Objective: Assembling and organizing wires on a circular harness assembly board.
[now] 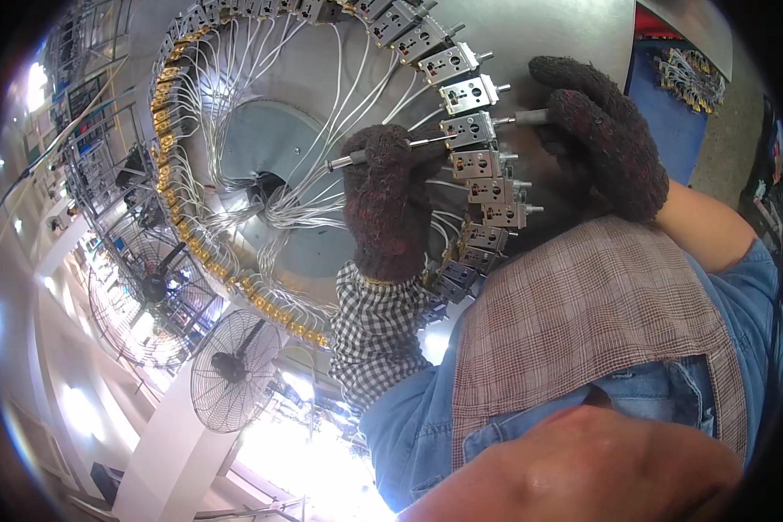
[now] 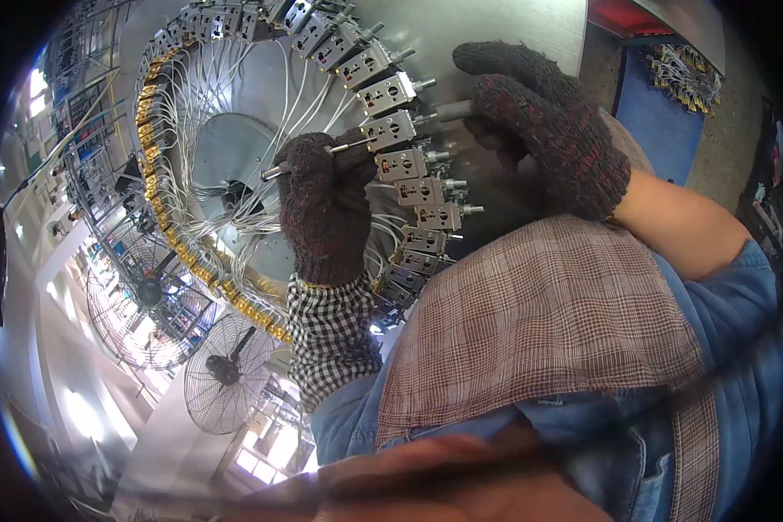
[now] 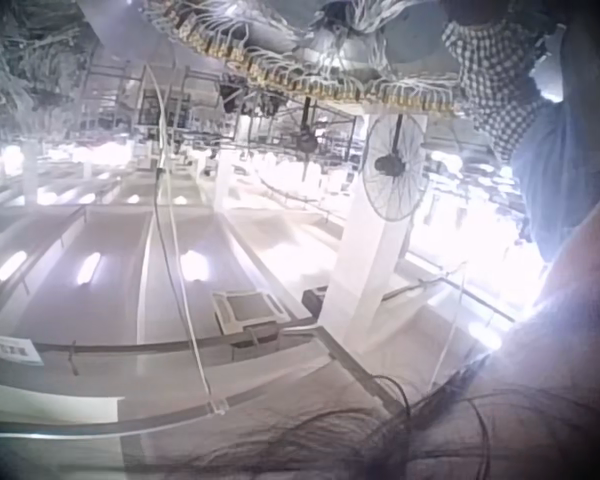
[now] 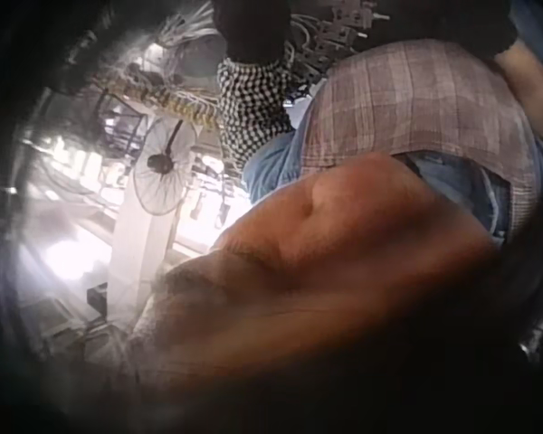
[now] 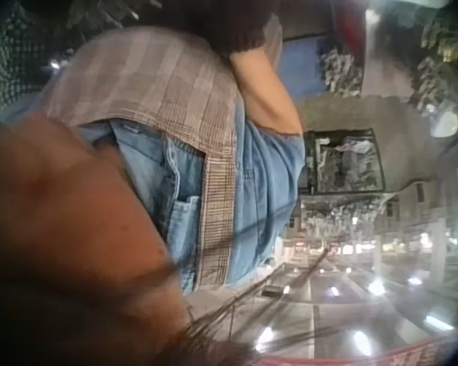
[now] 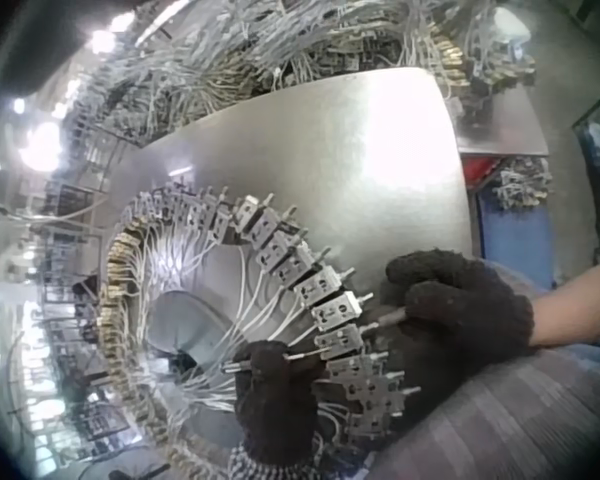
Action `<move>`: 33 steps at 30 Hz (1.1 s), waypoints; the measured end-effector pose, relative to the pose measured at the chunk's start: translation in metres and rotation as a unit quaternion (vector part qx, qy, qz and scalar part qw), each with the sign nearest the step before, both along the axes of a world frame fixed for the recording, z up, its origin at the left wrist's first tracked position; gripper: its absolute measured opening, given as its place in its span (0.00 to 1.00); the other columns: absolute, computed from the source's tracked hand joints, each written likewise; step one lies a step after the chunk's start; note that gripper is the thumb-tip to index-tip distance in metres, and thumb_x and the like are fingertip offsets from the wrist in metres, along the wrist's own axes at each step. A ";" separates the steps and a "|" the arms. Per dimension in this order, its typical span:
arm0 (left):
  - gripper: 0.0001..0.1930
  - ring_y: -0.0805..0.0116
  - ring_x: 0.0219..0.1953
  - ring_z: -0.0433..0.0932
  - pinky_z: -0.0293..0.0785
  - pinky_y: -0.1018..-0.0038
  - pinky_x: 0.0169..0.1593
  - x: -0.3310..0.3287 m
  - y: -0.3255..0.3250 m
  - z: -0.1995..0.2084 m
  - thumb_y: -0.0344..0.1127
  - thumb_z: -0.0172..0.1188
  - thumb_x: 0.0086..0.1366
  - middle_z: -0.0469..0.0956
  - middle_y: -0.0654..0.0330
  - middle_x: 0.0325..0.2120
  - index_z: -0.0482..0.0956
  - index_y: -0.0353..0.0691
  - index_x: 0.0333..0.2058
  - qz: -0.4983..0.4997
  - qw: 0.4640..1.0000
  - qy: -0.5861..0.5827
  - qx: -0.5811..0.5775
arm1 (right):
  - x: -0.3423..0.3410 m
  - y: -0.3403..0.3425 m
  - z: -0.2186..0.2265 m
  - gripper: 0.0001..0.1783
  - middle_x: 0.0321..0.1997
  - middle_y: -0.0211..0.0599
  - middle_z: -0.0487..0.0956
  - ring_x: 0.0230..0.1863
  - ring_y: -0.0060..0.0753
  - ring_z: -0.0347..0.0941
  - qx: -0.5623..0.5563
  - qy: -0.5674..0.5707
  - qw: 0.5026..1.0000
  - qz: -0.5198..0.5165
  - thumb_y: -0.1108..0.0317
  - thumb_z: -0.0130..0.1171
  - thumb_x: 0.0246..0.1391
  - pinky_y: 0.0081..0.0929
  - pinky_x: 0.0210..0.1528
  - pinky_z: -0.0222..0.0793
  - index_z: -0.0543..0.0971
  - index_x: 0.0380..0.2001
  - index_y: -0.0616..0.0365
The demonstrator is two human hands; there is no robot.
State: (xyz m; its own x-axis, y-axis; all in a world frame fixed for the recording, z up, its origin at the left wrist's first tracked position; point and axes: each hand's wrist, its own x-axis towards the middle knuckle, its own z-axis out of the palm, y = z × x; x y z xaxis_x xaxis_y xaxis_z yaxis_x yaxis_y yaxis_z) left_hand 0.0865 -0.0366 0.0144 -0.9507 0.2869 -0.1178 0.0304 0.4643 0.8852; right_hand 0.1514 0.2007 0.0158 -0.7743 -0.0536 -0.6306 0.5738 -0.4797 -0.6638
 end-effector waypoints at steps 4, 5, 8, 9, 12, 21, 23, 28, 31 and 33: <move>0.10 0.59 0.37 0.79 0.80 0.69 0.38 0.001 -0.002 0.001 0.34 0.53 0.63 0.76 0.54 0.35 0.69 0.38 0.41 0.011 1.000 -0.026 0.001 | 0.000 -0.005 0.003 0.25 0.35 0.32 0.75 0.35 0.20 0.68 0.046 0.028 0.998 -0.011 0.58 0.51 0.57 0.19 0.34 0.67 0.66 0.56 0.54; 0.10 0.58 0.37 0.79 0.80 0.68 0.39 0.001 -0.004 0.001 0.34 0.53 0.63 0.76 0.53 0.36 0.69 0.38 0.41 0.030 0.995 -0.069 0.063 | 0.001 -0.005 0.003 0.25 0.35 0.32 0.75 0.35 0.20 0.68 0.046 0.028 0.998 -0.011 0.58 0.51 0.57 0.19 0.34 0.67 0.66 0.56 0.54; 0.10 0.55 0.39 0.79 0.80 0.67 0.40 0.004 -0.012 0.003 0.35 0.52 0.64 0.76 0.50 0.38 0.68 0.37 0.41 0.071 0.966 -0.155 0.192 | 0.008 -0.004 0.004 0.26 0.32 0.31 0.73 0.33 0.20 0.68 0.060 -0.011 0.997 -0.048 0.58 0.52 0.57 0.18 0.33 0.66 0.66 0.57 0.55; 0.10 0.53 0.39 0.79 0.79 0.66 0.41 0.004 -0.016 0.003 0.36 0.51 0.65 0.76 0.50 0.38 0.68 0.38 0.41 0.035 0.983 -0.117 0.137 | 0.011 -0.003 0.004 0.25 0.32 0.31 0.73 0.33 0.20 0.68 0.084 0.004 0.996 -0.035 0.59 0.52 0.56 0.18 0.32 0.66 0.66 0.56 0.55; 0.11 0.52 0.38 0.79 0.79 0.63 0.42 0.010 -0.026 0.003 0.37 0.51 0.65 0.77 0.49 0.38 0.68 0.38 0.42 0.019 0.981 -0.145 0.131 | 0.025 -0.004 0.003 0.25 0.31 0.31 0.72 0.31 0.20 0.68 0.121 0.041 0.992 -0.025 0.61 0.52 0.56 0.18 0.31 0.65 0.66 0.56 0.56; 0.10 0.60 0.40 0.75 0.78 0.70 0.40 0.021 -0.023 -0.008 0.22 0.55 0.58 0.74 0.51 0.37 0.75 0.32 0.40 0.095 0.947 -0.208 0.224 | 0.035 -0.019 -0.002 0.23 0.30 0.31 0.73 0.28 0.20 0.67 0.128 0.087 0.987 -0.043 0.65 0.51 0.57 0.19 0.29 0.66 0.66 0.56 0.56; 0.12 0.58 0.40 0.75 0.77 0.70 0.39 0.019 -0.022 -0.009 0.21 0.57 0.56 0.74 0.51 0.37 0.75 0.34 0.40 0.116 0.953 -0.190 0.207 | 0.034 -0.020 -0.001 0.22 0.30 0.31 0.73 0.28 0.20 0.67 0.110 0.086 0.989 -0.048 0.65 0.51 0.57 0.19 0.29 0.66 0.67 0.56 0.56; 0.19 0.52 0.42 0.74 0.75 0.64 0.42 0.012 -0.019 -0.008 0.20 0.61 0.47 0.75 0.52 0.37 0.76 0.36 0.41 -0.051 0.997 -0.050 0.009 | 0.036 -0.018 0.000 0.21 0.32 0.35 0.76 0.29 0.20 0.69 0.116 0.109 0.987 -0.033 0.67 0.49 0.58 0.17 0.29 0.65 0.67 0.54 0.60; 0.20 0.51 0.43 0.74 0.73 0.63 0.44 0.012 -0.012 -0.006 0.21 0.62 0.45 0.75 0.53 0.37 0.77 0.37 0.40 0.046 0.974 -0.163 0.151 | 0.038 -0.016 -0.004 0.22 0.37 0.39 0.76 0.33 0.23 0.70 0.128 0.125 0.984 -0.015 0.68 0.48 0.58 0.20 0.32 0.67 0.65 0.56 0.60; 0.19 0.52 0.43 0.74 0.73 0.63 0.44 0.012 -0.007 -0.004 0.23 0.63 0.44 0.75 0.53 0.37 0.77 0.38 0.39 0.096 0.947 -0.210 0.225 | 0.039 -0.016 -0.008 0.22 0.40 0.42 0.75 0.36 0.25 0.71 0.154 0.158 0.975 -0.017 0.68 0.47 0.59 0.23 0.35 0.69 0.63 0.56 0.61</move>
